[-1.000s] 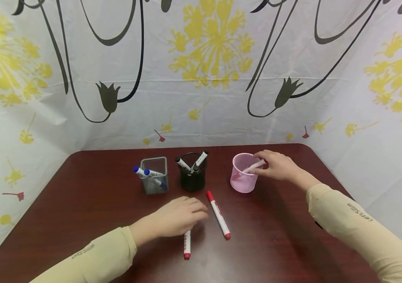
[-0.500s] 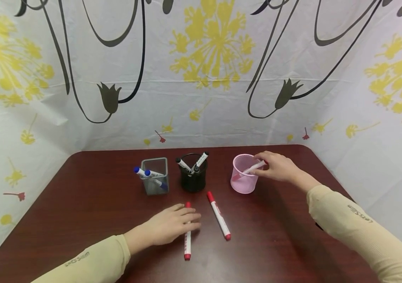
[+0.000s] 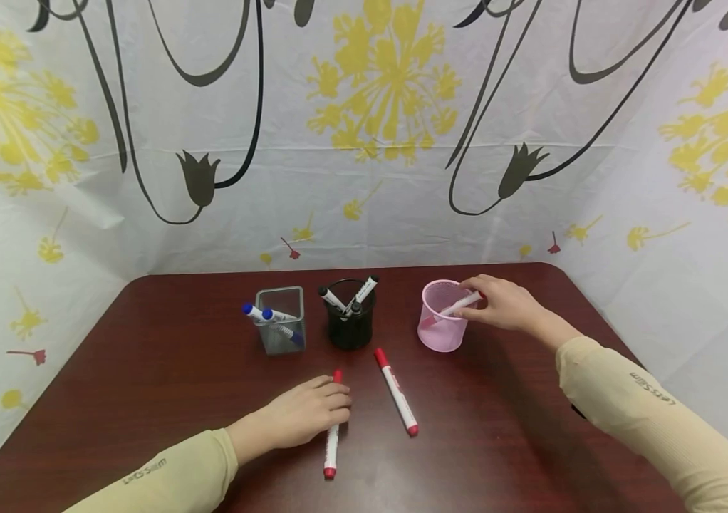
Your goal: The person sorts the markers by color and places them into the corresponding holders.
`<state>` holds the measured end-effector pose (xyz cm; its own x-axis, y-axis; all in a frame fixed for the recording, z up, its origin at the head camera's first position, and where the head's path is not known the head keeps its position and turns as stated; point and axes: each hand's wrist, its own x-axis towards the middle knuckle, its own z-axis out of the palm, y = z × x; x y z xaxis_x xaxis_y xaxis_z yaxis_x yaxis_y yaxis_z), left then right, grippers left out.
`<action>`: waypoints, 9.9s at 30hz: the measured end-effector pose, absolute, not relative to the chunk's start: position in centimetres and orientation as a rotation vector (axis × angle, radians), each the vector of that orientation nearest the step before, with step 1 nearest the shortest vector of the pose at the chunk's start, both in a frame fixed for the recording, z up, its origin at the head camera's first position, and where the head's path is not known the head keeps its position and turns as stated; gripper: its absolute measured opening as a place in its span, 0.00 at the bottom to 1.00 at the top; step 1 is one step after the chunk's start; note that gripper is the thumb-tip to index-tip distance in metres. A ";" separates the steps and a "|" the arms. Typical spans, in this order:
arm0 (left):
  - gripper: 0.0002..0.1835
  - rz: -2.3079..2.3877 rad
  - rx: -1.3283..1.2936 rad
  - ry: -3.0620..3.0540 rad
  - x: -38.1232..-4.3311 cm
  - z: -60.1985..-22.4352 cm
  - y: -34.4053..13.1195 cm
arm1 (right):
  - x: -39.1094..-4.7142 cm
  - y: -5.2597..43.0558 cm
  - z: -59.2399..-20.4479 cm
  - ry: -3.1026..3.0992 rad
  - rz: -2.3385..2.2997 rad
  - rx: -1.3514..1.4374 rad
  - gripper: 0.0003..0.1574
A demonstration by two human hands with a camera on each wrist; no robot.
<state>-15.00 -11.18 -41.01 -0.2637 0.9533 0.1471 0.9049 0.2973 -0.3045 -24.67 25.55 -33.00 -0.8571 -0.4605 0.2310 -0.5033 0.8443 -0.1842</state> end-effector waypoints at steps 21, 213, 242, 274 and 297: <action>0.11 -0.273 -1.740 -2.194 -14.0 -39.2 -10.4 | -24.5 25.6 -33.0 -2.837 0.368 0.765 0.32; 0.28 0.179 -1.605 -2.479 -16.7 -40.9 -3.8 | -24.5 25.7 -33.1 -2.852 0.371 0.776 0.32; 0.10 -0.043 -1.817 -2.204 -13.2 -38.0 -4.4 | -24.6 25.7 -33.1 -2.858 0.371 0.768 0.33; 0.13 -1.504 -1.508 -2.428 -13.3 -32.1 -5.2 | -24.6 25.8 -33.3 -2.864 0.380 0.766 0.34; 0.13 -1.701 -1.298 -2.393 -14.7 -26.6 -4.2 | -24.5 25.7 -33.3 -2.860 0.390 0.773 0.34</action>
